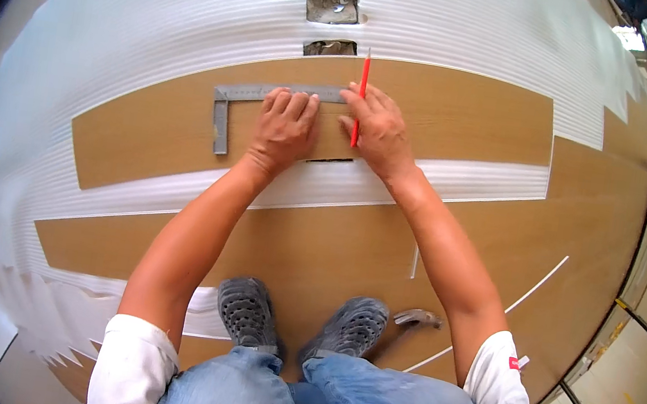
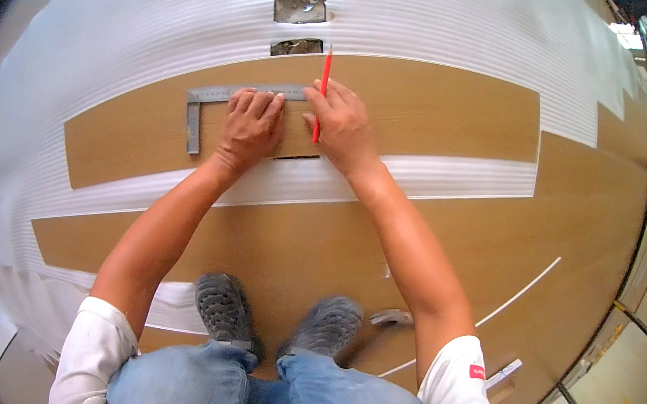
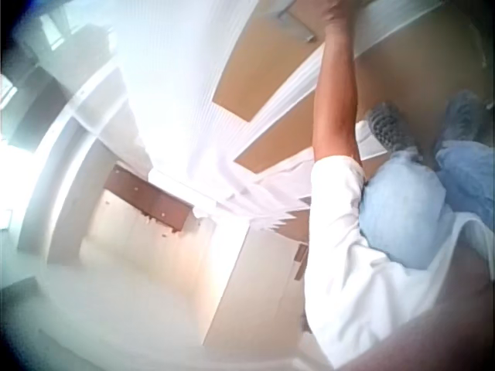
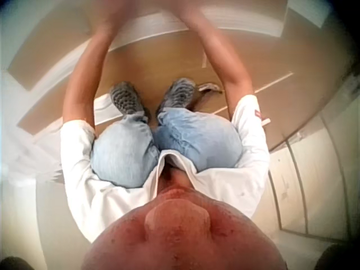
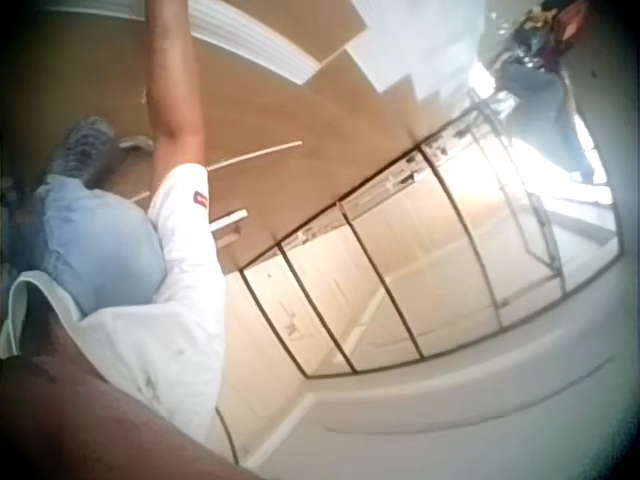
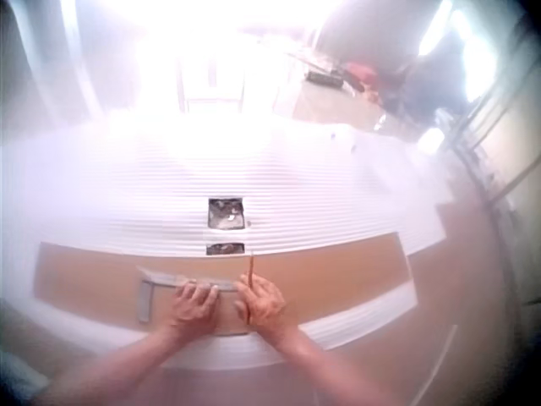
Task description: The person measures and marks a laminate floorboard using a square ruler and a pencil to fit a specific floor cutout, then picks up the board and carries it to another part of the room.
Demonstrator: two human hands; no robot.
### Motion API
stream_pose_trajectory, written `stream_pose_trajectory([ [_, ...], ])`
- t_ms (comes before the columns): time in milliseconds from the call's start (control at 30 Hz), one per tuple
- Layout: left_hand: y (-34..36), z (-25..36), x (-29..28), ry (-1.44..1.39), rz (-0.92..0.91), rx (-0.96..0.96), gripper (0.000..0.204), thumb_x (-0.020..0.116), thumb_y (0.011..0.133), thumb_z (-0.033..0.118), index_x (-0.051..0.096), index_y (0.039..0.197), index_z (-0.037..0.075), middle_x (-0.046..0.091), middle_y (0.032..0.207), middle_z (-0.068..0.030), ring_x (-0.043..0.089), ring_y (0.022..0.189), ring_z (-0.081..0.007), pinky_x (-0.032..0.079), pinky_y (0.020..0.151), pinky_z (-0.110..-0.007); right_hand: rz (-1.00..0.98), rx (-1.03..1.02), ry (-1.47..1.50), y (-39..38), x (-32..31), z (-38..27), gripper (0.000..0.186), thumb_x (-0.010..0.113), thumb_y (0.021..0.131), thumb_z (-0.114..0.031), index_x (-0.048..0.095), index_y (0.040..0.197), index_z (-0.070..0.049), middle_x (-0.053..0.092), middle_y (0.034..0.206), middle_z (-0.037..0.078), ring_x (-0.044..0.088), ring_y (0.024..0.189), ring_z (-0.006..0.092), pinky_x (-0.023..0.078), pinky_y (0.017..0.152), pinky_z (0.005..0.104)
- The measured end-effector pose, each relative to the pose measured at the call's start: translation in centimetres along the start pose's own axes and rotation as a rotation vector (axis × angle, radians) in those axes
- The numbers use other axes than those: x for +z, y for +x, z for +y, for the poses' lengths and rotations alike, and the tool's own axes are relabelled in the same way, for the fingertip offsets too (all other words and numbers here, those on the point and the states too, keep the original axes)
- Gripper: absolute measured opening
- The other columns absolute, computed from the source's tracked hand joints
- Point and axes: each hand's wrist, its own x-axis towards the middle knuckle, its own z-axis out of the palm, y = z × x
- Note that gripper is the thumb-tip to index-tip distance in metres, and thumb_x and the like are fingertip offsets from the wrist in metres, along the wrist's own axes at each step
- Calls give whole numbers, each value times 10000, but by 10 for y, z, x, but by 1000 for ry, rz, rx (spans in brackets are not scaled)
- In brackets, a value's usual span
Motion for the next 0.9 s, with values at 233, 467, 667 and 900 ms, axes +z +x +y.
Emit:
stream_pose_trajectory([
  [233, -8, -8, -48, -147, 8, -52, 271, 718, 862, 79, 692, 1131, 82, 671, 1093, -119, 637, 983, -323, 511, 881, -443, -283, -206, -320, 0, -21, -20, 146, 630, 818, -39, 599, 959, -29, 630, 900, 126, 627, 908, 320, 520, 846, 423],
  [467, -5, -124, -70, -79, -249, -362, 431, 784, 827, 165, 659, 1223, 50, 638, 1231, -136, 586, 1149, -373, 495, 995, -446, -444, -8, -110, -29, -50, -29, 284, 670, 731, 5, 561, 992, -21, 573, 948, 199, 581, 905, 383, 500, 784, 458],
  [667, 30, -123, -88, 68, -665, -329, 887, 999, 513, 280, 592, 1260, 27, 595, 1278, -155, 530, 1221, -390, 460, 1065, -458, -280, 401, 69, -161, -117, -55, 417, 624, 724, 68, 530, 1115, -44, 529, 982, 185, 563, 916, 399, 494, 789, 472],
  [900, 49, -136, -73, 136, -739, -371, 872, 1027, 397, 327, 590, 1096, 45, 624, 1162, -150, 540, 1166, -399, 451, 998, -486, -204, 810, -62, -305, -181, -73, 483, 606, 725, 60, 538, 1191, -47, 538, 1079, 184, 587, 996, 370, 507, 834, 458],
])
